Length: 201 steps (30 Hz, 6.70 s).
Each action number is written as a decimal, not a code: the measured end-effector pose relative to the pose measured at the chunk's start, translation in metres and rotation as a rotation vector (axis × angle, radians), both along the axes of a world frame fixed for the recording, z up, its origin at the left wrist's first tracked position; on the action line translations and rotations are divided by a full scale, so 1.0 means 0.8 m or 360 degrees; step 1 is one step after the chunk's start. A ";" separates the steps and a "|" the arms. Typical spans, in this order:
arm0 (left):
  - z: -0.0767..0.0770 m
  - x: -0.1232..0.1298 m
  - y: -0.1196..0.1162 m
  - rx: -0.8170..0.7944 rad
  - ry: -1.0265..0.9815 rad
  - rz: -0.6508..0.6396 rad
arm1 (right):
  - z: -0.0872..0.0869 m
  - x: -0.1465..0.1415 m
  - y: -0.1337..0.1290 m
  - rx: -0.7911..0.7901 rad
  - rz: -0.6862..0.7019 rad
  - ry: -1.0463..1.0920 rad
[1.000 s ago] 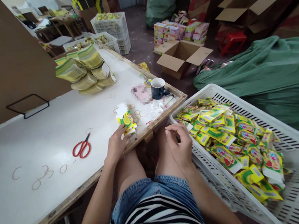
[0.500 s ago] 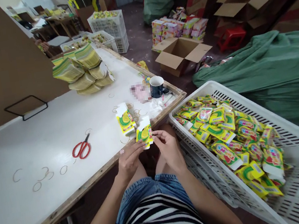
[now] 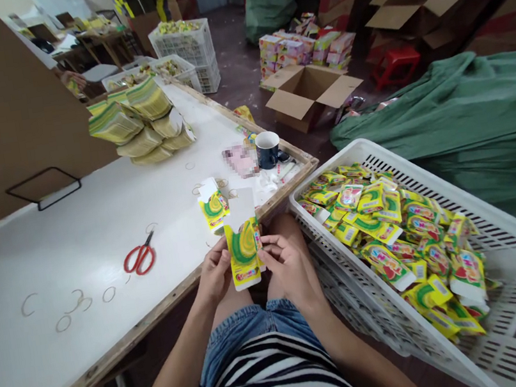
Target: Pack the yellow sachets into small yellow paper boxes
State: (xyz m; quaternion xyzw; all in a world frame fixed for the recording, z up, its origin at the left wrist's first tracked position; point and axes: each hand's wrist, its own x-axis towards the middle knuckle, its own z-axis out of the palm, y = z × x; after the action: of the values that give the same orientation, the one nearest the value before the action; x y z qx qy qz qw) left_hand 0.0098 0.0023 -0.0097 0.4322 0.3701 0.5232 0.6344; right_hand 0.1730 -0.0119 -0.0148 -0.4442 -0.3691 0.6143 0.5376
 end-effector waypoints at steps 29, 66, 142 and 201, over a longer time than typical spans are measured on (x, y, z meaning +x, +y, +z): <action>0.027 -0.018 -0.017 -0.0009 0.0216 -0.0217 | 0.008 0.013 0.010 0.0412 0.0349 -0.0479; 0.013 -0.015 -0.026 -0.0075 0.0333 -0.0295 | 0.004 0.014 0.024 0.0404 0.0487 -0.1447; 0.007 0.026 -0.010 -0.0037 0.0322 0.0161 | -0.004 0.008 0.000 0.0244 -0.0171 -0.0643; 0.005 0.003 0.022 0.0503 0.1032 0.0302 | 0.040 0.079 0.008 0.0731 -0.1012 -0.1390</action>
State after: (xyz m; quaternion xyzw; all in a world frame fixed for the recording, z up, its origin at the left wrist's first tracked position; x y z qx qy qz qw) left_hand 0.0121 0.0200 -0.0054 0.6319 0.5050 0.4662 0.3583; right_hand 0.2358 -0.0057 0.0169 -0.6172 -0.5288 0.0873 0.5761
